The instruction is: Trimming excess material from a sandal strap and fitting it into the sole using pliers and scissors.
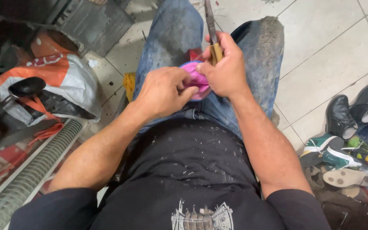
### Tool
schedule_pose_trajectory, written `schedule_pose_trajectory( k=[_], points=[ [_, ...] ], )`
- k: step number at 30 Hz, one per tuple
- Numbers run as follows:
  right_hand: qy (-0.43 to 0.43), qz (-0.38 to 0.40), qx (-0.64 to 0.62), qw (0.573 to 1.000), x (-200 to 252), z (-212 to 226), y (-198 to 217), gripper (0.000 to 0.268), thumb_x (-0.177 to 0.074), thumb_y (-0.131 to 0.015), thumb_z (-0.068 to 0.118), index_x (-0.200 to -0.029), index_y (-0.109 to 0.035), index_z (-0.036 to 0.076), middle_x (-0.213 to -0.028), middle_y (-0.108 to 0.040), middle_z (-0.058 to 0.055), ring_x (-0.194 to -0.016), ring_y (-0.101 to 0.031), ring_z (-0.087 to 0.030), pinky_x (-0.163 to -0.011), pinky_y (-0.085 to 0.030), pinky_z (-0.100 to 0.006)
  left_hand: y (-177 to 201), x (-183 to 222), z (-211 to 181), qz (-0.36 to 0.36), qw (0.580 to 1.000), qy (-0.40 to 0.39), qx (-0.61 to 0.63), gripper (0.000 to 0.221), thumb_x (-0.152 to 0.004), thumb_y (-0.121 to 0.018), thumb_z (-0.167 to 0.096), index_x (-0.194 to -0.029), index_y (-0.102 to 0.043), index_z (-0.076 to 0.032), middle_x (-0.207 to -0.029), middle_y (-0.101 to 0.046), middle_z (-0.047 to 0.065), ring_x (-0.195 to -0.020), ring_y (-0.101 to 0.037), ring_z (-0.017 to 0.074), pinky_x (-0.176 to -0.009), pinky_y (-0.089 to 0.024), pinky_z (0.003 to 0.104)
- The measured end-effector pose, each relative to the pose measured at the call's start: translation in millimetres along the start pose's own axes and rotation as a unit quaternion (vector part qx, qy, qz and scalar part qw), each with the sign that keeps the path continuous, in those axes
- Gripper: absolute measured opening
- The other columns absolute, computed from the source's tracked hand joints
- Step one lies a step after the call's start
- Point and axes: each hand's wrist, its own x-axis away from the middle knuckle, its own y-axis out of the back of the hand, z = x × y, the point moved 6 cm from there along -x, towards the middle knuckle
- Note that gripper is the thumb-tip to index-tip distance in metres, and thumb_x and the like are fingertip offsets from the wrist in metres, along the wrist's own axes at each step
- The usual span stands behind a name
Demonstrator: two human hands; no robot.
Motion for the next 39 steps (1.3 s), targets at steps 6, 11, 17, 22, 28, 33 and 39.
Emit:
schedule_pose_trajectory(
  k=[6, 11, 17, 22, 28, 33, 39],
  points=[
    [-0.132, -0.006, -0.055, 0.990, -22.4, -39.3, 1.1, 0.052, -0.075, -0.076, -0.012, -0.119, -0.059, 0.009, -0.080, -0.059, 0.000, -0.067, -0.058, -0.008, -0.056, -0.053, -0.024, -18.1, -14.9, 19.1, 0.110, 0.988, 0.108, 0.020, 0.028, -0.084, -0.073, -0.033, -0.109, -0.065, -0.023, -0.070, -0.066, -0.012, -0.071, -0.067, 0.0215, -0.070, -0.047, 0.042],
    [-0.189, -0.011, -0.085, 0.978, -23.2, -42.0, 5.7, 0.047, -0.081, -0.073, -0.016, -0.121, -0.061, 0.007, -0.079, -0.058, 0.001, -0.068, -0.057, -0.009, -0.056, -0.051, -0.023, -20.0, -28.0, 8.5, 0.101, 0.994, 0.007, -0.046, 0.043, -0.089, -0.056, -0.013, -0.131, -0.061, -0.019, -0.080, -0.072, 0.005, -0.070, -0.066, 0.0351, -0.061, -0.049, 0.050],
    [-0.168, -0.019, -0.104, 0.980, -29.0, -44.5, 9.9, 0.043, -0.082, -0.077, -0.011, -0.115, -0.060, 0.011, -0.073, -0.056, 0.002, -0.065, -0.052, -0.007, -0.056, -0.048, -0.023, -32.6, -55.1, 11.3, 0.079, 0.979, -0.149, -0.115, 0.012, -0.089, -0.063, -0.017, -0.096, -0.072, -0.017, -0.089, -0.057, 0.007, -0.065, -0.058, 0.0344, -0.048, -0.047, 0.052],
    [-0.227, -0.032, -0.123, 0.965, -23.3, -38.9, 11.3, 0.042, -0.086, -0.066, -0.017, -0.119, -0.063, 0.010, -0.087, -0.060, 0.001, -0.076, -0.058, -0.004, -0.062, -0.055, -0.017, -28.5, -55.5, 1.6, 0.110, 0.977, -0.163, -0.079, 0.020, -0.094, -0.060, -0.014, -0.085, -0.078, -0.013, -0.092, -0.053, 0.007, -0.057, -0.053, 0.0335, -0.041, -0.044, 0.050],
    [-0.187, -0.015, -0.089, 0.978, -24.6, -54.0, 7.9, 0.050, -0.078, -0.081, -0.011, -0.119, -0.062, 0.011, -0.078, -0.058, 0.002, -0.072, -0.057, -0.008, -0.066, -0.056, -0.023, -30.1, -36.3, 9.6, 0.093, 0.981, -0.167, -0.018, 0.015, -0.087, -0.064, 0.002, -0.079, -0.074, -0.006, -0.096, -0.048, 0.007, -0.056, -0.045, 0.0315, -0.039, -0.029, 0.044],
    [-0.180, -0.004, -0.097, 0.979, -18.3, -46.2, 7.7, 0.047, -0.080, -0.078, -0.013, -0.117, -0.061, 0.010, -0.078, -0.058, 0.002, -0.069, -0.057, -0.007, -0.059, -0.053, -0.021, -25.6, -29.2, 13.3, 0.019, 0.998, -0.055, 0.014, 0.007, -0.085, -0.068, -0.008, -0.081, -0.074, -0.010, -0.102, -0.052, 0.009, -0.071, -0.058, 0.0328, -0.056, -0.050, 0.050],
    [-0.179, -0.020, -0.090, 0.980, -4.7, -46.3, 16.4, 0.048, -0.081, -0.077, -0.012, -0.121, -0.061, 0.010, -0.084, -0.060, 0.002, -0.075, -0.059, -0.008, -0.063, -0.055, -0.022, -33.1, -12.1, 25.9, -0.016, 0.993, 0.076, 0.087, 0.020, -0.081, -0.088, -0.017, -0.088, -0.070, -0.019, -0.108, -0.059, 0.004, -0.090, -0.060, 0.0192, -0.075, -0.051, 0.037]
  ],
)
